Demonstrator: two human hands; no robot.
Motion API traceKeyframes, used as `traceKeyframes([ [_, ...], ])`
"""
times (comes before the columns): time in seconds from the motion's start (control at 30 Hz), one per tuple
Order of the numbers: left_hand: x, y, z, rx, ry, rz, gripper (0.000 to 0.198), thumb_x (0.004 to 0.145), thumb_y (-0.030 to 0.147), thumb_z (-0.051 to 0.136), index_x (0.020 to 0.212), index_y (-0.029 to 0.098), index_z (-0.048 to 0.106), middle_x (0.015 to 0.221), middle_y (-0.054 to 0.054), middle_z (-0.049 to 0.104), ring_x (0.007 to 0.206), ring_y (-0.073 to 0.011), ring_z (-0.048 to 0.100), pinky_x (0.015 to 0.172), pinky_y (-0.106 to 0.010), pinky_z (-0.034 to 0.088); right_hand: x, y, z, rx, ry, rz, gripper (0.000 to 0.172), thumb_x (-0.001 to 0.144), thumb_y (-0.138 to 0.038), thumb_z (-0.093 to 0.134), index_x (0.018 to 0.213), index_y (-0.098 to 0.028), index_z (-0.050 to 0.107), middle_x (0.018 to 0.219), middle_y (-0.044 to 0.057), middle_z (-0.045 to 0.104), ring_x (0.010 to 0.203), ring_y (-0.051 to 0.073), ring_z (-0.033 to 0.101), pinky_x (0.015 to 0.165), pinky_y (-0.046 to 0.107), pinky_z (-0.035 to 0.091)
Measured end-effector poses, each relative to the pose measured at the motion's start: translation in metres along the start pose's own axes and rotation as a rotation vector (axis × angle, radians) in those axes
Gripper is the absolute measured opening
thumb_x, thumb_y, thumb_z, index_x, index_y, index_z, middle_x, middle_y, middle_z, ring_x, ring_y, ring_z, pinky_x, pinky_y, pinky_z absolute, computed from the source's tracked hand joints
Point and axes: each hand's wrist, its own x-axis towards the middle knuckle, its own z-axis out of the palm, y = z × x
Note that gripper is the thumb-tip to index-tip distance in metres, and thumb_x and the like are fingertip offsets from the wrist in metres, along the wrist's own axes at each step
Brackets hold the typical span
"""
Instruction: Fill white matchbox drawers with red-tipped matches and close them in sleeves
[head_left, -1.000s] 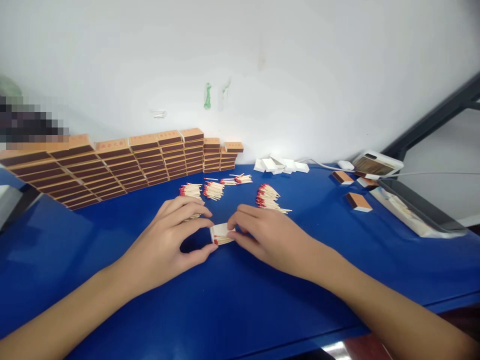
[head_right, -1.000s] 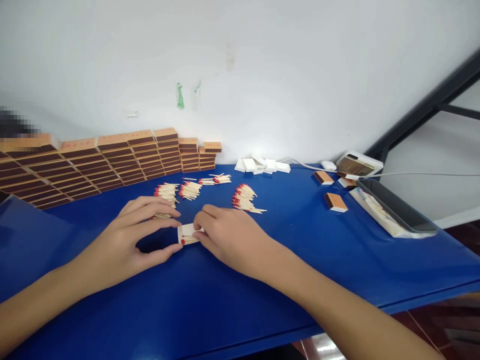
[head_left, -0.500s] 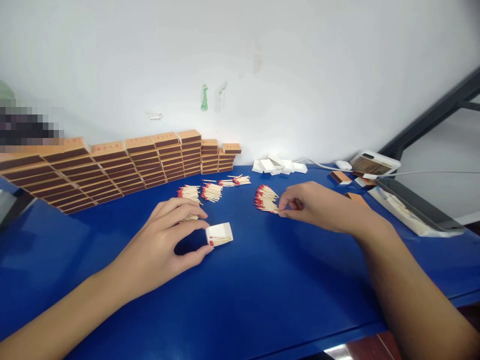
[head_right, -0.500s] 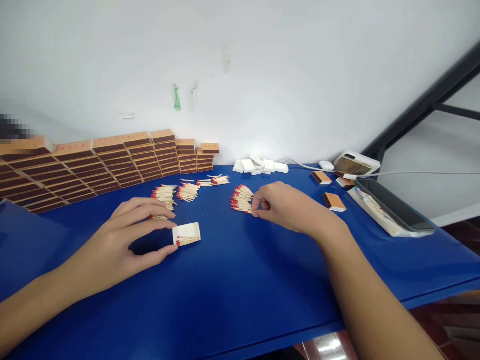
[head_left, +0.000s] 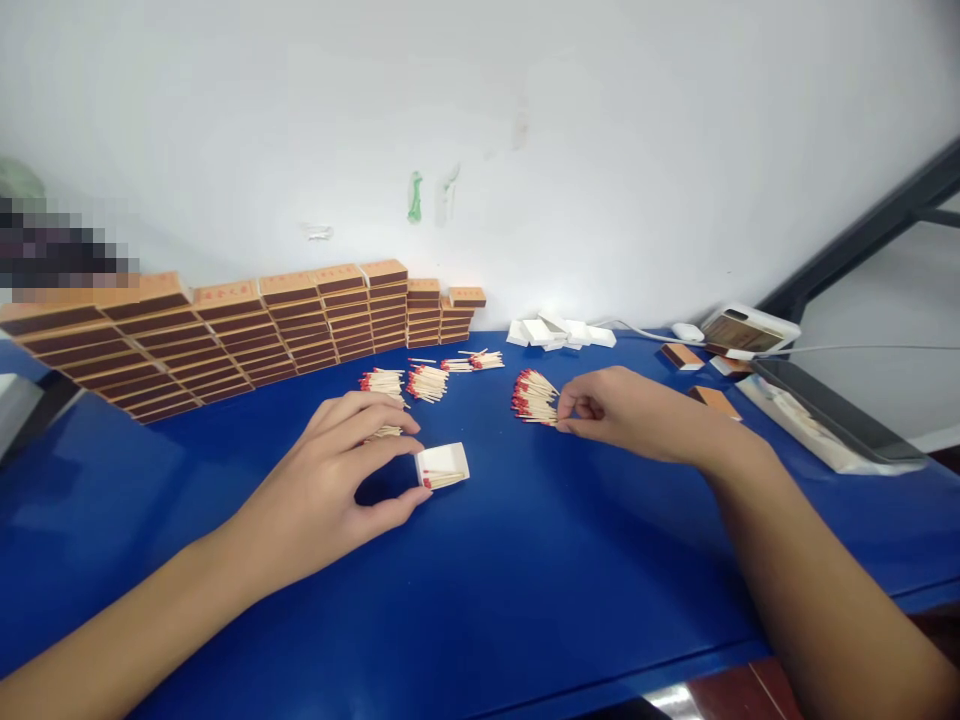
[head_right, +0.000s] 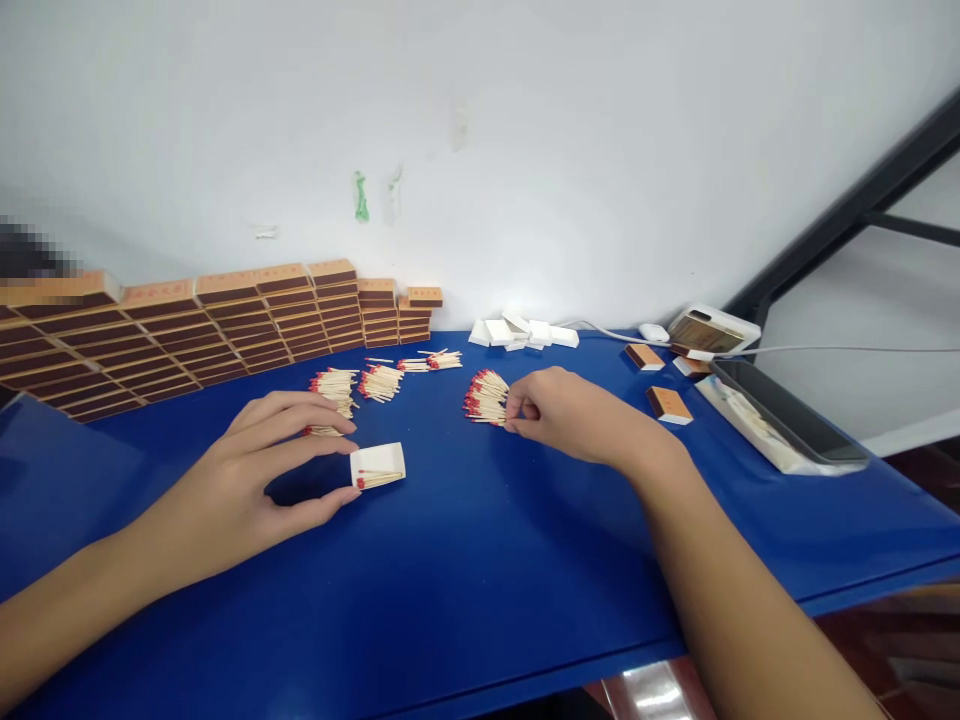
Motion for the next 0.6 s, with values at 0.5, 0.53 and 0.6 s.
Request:
traceKeyframes([
  [0.5,-0.0009,0.0006,0.0009,-0.012,0.007,-0.016,0.018,0.098,0.032,0.076,0.115,0.026,0.073,0.123,-0.006,0.075,0.127,-0.0277,0.064,0.11,-0.049,0.05,0.0009,-0.0032,0.0043,0.04,-0.017,-0.015,0.015,0.091,-0.029,0.064,0.092,-0.022,0.077,0.084,0.004,0.077,0.07,0.02,0.067,0.062,0.031,0.045],
  [0.53,-0.0006,0.0008,0.0009,-0.014,0.007,-0.014,0.018,0.098,0.032,0.076,0.115,0.025,0.073,0.123,-0.006,0.075,0.127,-0.0277,0.064,0.11,-0.049,0.05,0.0007,-0.0039,0.0049,0.042,-0.02,-0.019,0.015,0.091,-0.03,0.064,0.092,-0.022,0.076,0.083,0.004,0.077,0.069,0.02,0.066,0.062,0.031,0.044],
  [0.6,-0.0001,0.0007,0.0009,-0.017,0.015,-0.006,0.018,0.098,0.031,0.076,0.114,0.025,0.074,0.123,-0.006,0.075,0.126,-0.0276,0.064,0.11,-0.049,0.05,0.0003,-0.0065,0.0061,0.056,-0.039,-0.022,0.013,0.091,-0.03,0.064,0.091,-0.022,0.075,0.08,0.003,0.075,0.067,0.019,0.065,0.061,0.03,0.043],
])
